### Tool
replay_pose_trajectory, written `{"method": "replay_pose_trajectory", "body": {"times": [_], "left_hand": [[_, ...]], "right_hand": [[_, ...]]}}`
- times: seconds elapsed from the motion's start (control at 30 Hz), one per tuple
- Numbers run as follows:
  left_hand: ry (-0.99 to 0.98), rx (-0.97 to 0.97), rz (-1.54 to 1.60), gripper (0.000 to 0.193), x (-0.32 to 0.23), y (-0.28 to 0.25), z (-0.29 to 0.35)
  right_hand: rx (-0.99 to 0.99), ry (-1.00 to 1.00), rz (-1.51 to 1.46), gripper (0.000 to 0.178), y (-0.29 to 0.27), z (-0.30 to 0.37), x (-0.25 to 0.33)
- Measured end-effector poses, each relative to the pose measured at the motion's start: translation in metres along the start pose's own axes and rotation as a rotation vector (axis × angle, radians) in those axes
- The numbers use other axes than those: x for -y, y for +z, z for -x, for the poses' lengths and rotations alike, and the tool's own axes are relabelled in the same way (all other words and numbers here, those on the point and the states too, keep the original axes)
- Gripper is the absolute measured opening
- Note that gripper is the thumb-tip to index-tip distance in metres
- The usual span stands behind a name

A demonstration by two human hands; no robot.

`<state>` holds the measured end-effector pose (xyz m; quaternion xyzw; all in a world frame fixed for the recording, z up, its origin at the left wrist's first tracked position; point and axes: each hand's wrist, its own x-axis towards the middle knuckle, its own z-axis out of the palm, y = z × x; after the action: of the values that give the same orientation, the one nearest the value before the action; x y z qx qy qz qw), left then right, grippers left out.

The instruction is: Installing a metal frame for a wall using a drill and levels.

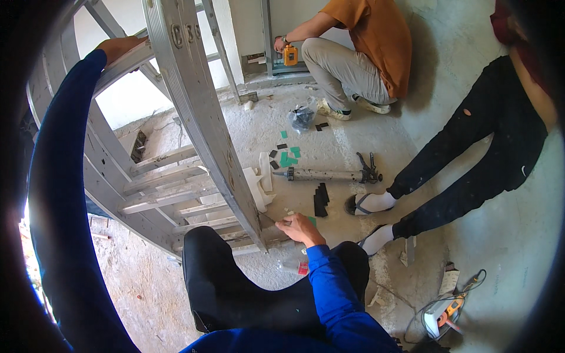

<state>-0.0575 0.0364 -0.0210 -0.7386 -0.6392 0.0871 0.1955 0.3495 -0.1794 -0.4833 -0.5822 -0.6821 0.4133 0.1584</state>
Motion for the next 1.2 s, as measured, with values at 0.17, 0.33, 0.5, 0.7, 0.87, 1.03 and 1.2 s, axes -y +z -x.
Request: {"method": "replay_pose_trajectory", "body": {"times": [0.17, 0.33, 0.5, 0.7, 0.87, 1.03, 1.2], "left_hand": [[0.054, -0.028, 0.175, 0.061, -0.034, -0.014, 0.032], [0.008, 0.117, 0.077, 0.050, 0.022, 0.004, -0.017], [0.018, 0.165, 0.126, 0.051, 0.016, 0.006, -0.022], [-0.001, 0.184, 0.109, 0.047, 0.005, -0.002, -0.015], [0.040, 0.122, 0.035, 0.044, 0.015, 0.006, -0.020], [0.011, 0.110, 0.164, 0.046, 0.020, 0.010, -0.021], [-0.211, 0.019, 0.125, 0.054, -0.018, 0.000, -0.003]], "right_hand": [[-0.013, 0.016, 0.004, 0.037, -0.001, 0.000, -0.014], [0.012, -0.006, -0.004, 0.037, 0.002, -0.003, -0.005], [0.000, 0.005, -0.014, 0.037, 0.002, -0.002, -0.010], [0.001, 0.008, 0.007, 0.038, -0.001, 0.000, -0.006], [0.005, 0.014, 0.013, 0.038, -0.001, -0.001, -0.006], [0.000, 0.001, -0.004, 0.039, 0.001, -0.002, -0.006], [0.008, 0.019, -0.006, 0.039, 0.001, -0.003, -0.010]]}}
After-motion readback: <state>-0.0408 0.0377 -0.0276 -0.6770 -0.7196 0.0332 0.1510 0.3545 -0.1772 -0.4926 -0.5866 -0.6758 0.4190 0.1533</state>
